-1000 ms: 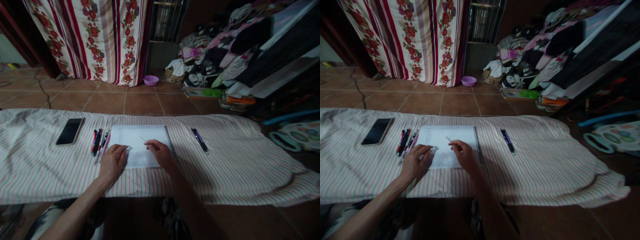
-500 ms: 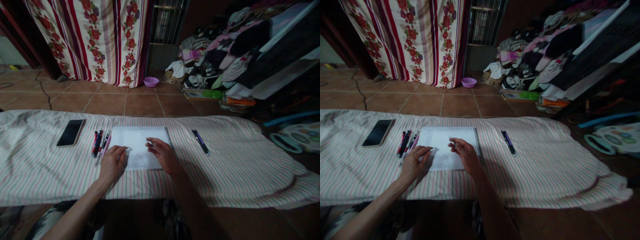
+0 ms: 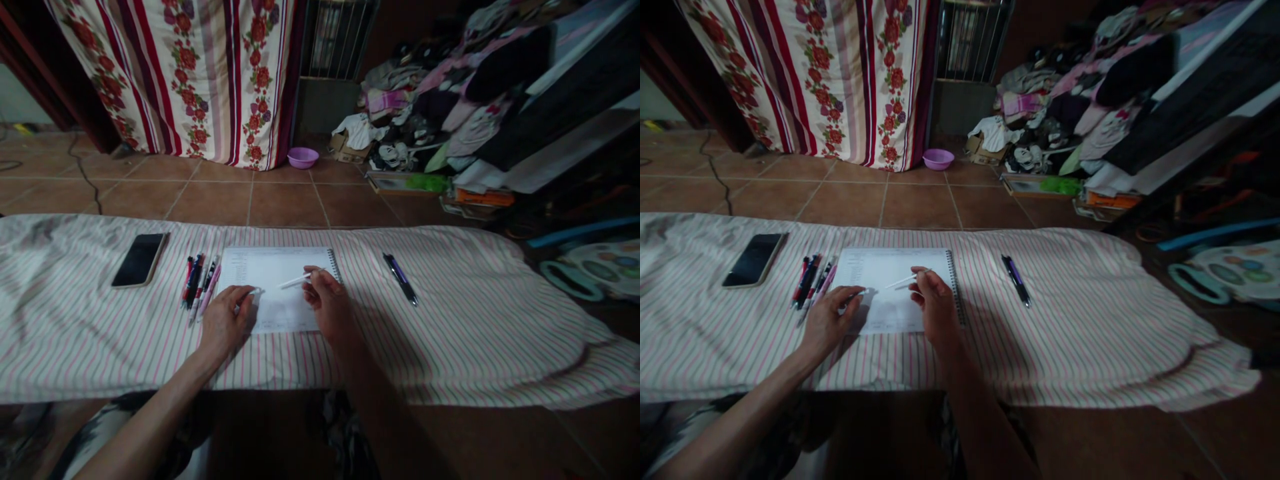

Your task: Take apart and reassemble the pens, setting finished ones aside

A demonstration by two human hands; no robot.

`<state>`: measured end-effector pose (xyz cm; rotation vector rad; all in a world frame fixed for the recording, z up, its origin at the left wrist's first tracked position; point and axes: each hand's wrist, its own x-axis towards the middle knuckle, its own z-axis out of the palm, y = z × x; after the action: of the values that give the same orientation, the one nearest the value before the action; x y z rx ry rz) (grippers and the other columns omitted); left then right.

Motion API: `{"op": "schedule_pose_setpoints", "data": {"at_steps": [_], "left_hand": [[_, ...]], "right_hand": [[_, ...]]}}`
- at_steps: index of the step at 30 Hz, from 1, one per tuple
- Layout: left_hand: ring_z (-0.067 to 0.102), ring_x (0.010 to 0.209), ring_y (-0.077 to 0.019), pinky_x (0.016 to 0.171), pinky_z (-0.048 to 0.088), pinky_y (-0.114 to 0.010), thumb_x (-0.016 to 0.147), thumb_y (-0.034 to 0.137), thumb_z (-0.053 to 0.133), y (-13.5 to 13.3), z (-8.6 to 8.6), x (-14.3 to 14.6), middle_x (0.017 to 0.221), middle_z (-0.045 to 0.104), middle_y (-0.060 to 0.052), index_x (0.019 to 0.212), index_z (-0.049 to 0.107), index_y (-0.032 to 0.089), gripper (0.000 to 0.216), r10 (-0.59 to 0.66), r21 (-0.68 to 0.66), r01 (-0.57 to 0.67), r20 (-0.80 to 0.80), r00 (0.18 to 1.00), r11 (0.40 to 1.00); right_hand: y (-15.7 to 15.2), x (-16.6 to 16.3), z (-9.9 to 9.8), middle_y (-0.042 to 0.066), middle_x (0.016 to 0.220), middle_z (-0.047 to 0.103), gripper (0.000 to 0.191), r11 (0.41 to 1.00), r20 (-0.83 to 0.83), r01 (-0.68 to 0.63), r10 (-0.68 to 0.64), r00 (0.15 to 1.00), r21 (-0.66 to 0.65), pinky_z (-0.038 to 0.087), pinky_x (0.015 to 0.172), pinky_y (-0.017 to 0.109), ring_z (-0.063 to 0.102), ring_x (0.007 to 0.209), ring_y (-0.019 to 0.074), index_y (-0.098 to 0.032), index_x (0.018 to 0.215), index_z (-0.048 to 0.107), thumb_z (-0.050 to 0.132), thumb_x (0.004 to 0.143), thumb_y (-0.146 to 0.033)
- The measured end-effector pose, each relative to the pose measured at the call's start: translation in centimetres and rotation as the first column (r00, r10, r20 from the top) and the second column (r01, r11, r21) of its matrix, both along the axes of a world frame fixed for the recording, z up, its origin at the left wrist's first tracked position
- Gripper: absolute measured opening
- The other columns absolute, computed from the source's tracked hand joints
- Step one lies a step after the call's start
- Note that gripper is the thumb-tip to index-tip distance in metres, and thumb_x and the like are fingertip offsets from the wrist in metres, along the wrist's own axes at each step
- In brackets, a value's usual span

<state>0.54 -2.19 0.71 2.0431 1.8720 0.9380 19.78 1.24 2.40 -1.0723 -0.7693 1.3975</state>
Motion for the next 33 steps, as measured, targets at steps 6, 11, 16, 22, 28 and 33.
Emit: {"op": "schedule_pose_setpoints", "data": {"at_steps": [6,11,16,22,28,33], "left_hand": [[0.060,0.070,-0.0160,0.065,0.046,-0.028,0.082,0.026,0.045,0.1,0.0,0.2,0.087,0.065,-0.004,0.096,0.059,0.019,0.022,0.037,-0.049,-0.037,-0.003,0.999,0.998],[0.060,0.073,-0.0159,0.067,0.045,-0.028,0.082,0.023,0.042,0.0,0.0,0.4,0.088,0.063,-0.004,0.102,0.058,0.019,0.026,-0.012,-0.057,0.012,-0.014,1.000,0.998],[0.060,0.074,-0.0154,0.066,0.045,-0.027,0.083,0.029,0.044,-0.1,0.3,0.7,0.091,0.063,-0.004,0.099,0.061,0.021,0.025,-0.026,-0.100,0.026,0.007,1.000,0.995],[0.059,0.069,-0.0148,0.061,0.042,-0.026,0.080,0.032,0.050,-0.1,0.6,0.9,0.086,0.064,-0.002,0.091,0.063,0.022,0.021,0.019,-0.153,-0.019,0.000,1.000,0.988],[0.058,0.067,-0.0144,0.062,0.043,-0.026,0.080,0.032,0.050,-0.2,0.3,1.1,0.083,0.065,-0.002,0.089,0.063,0.021,0.020,0.022,-0.150,-0.017,0.032,0.999,0.989],[0.056,0.061,-0.0136,0.057,0.044,-0.026,0.078,0.037,0.052,0.0,-0.6,1.0,0.076,0.066,-0.001,0.086,0.064,0.020,0.022,0.044,-0.193,0.004,0.241,0.969,0.981]], "right_hand": [[-0.2,-0.7,-0.3,0.002,0.085,0.066,0.030,1.000,-0.090,0.009,-0.008,0.996,0.004,0.049,0.062,0.023,0.062,0.069,0.0112,-0.020,0.086,0.062,0.063,0.071,-0.046],[-0.1,-1.0,-0.8,0.002,0.080,0.066,0.028,0.998,-0.098,0.018,-0.024,0.995,-0.062,0.051,0.063,0.023,0.060,0.065,0.0093,-0.018,0.083,0.065,0.070,0.066,-0.040],[-0.1,-1.2,-1.0,0.001,0.080,0.065,0.026,0.998,-0.101,0.032,-0.038,0.994,-0.062,0.050,0.062,0.021,0.058,0.065,0.0077,-0.017,0.080,0.066,0.073,0.062,-0.035],[-0.2,-1.3,-1.0,0.002,0.078,0.066,0.027,0.995,-0.072,0.045,-0.051,0.996,-0.090,0.049,0.060,0.022,0.057,0.063,0.0081,-0.016,0.079,0.066,0.073,0.061,-0.036],[-0.5,-1.7,-1.0,0.002,0.078,0.065,0.027,0.995,-0.053,0.017,-0.023,0.998,-0.099,0.049,0.056,0.020,0.058,0.062,0.0079,-0.017,0.078,0.066,0.072,0.062,-0.038],[-0.4,-1.7,-0.8,0.003,0.079,0.067,0.029,0.995,-0.026,0.042,-0.045,0.999,-0.095,0.050,0.055,0.021,0.060,0.062,0.0096,-0.017,0.079,0.064,0.070,0.064,-0.040]]}}
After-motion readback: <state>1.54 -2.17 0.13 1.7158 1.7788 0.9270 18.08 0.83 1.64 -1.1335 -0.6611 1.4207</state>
